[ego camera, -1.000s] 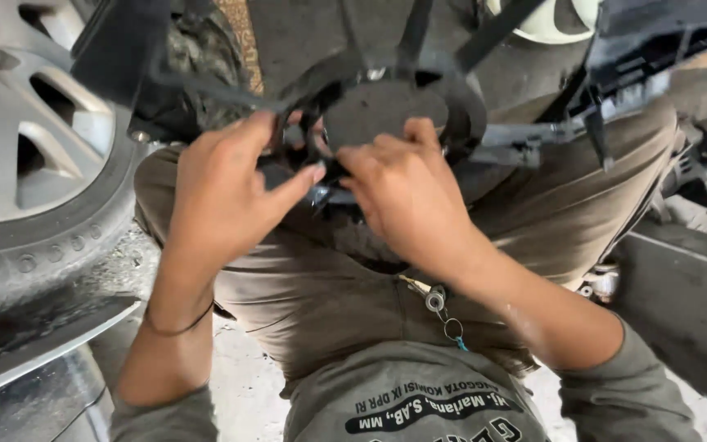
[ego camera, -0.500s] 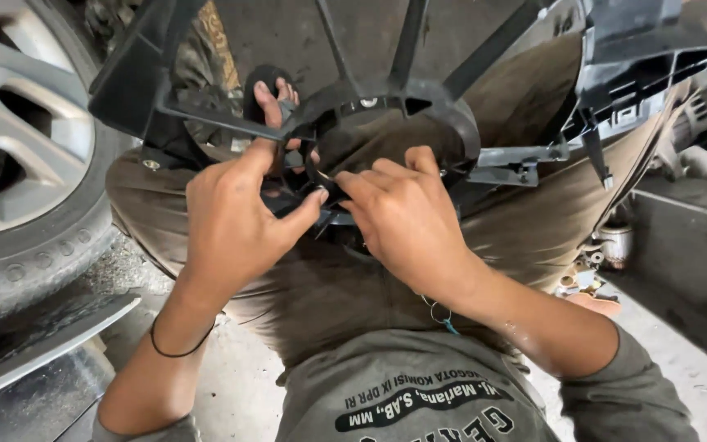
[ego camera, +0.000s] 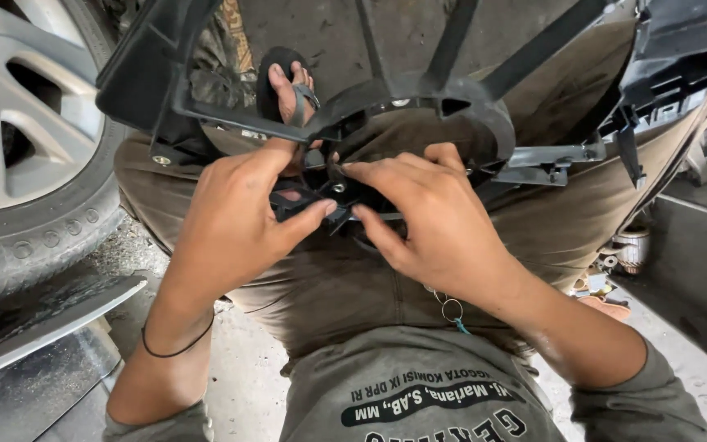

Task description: Assembling a car cooling fan motor into its plastic shroud and routing the electrical wiring through clips.

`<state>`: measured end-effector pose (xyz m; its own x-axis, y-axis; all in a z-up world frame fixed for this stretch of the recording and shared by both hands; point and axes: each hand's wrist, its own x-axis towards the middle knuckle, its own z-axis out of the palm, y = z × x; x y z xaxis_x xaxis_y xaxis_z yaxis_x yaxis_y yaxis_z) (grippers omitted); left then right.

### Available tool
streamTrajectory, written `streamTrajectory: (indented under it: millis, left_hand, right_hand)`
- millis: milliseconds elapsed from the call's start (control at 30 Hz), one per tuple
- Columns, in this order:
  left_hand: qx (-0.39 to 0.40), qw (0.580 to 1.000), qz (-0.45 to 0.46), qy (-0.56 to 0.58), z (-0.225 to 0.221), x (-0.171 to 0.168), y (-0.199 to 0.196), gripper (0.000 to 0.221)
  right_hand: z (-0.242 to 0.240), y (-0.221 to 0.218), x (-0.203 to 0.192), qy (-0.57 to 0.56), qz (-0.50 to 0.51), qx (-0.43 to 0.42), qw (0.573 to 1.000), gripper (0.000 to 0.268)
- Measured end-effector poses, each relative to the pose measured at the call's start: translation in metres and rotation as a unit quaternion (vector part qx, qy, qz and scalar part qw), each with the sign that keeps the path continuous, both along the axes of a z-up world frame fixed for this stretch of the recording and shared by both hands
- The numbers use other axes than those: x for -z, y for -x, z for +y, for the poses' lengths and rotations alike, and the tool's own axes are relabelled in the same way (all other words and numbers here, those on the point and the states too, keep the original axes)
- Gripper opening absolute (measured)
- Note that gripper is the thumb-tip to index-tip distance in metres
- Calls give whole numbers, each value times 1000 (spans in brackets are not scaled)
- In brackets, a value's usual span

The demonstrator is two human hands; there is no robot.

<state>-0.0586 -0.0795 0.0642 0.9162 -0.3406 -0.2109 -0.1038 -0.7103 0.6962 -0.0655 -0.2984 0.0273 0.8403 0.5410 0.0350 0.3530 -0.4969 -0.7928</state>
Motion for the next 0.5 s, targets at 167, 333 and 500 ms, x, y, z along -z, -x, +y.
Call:
streamTrajectory:
  millis: [167,333,500]
  left_hand:
    - [-5,1000,8,14,-1,1,-3,30]
    - [10,999,-18,31,2,7,-3,49]
    - [4,999,-22,33,4,10,-2,58]
  right_hand:
    - [8,-5,-2,-45,8,14,999,28]
    - [15,-7,1,-28,1,28,999,25]
    - [18,-6,3,-20,2,36,999,20]
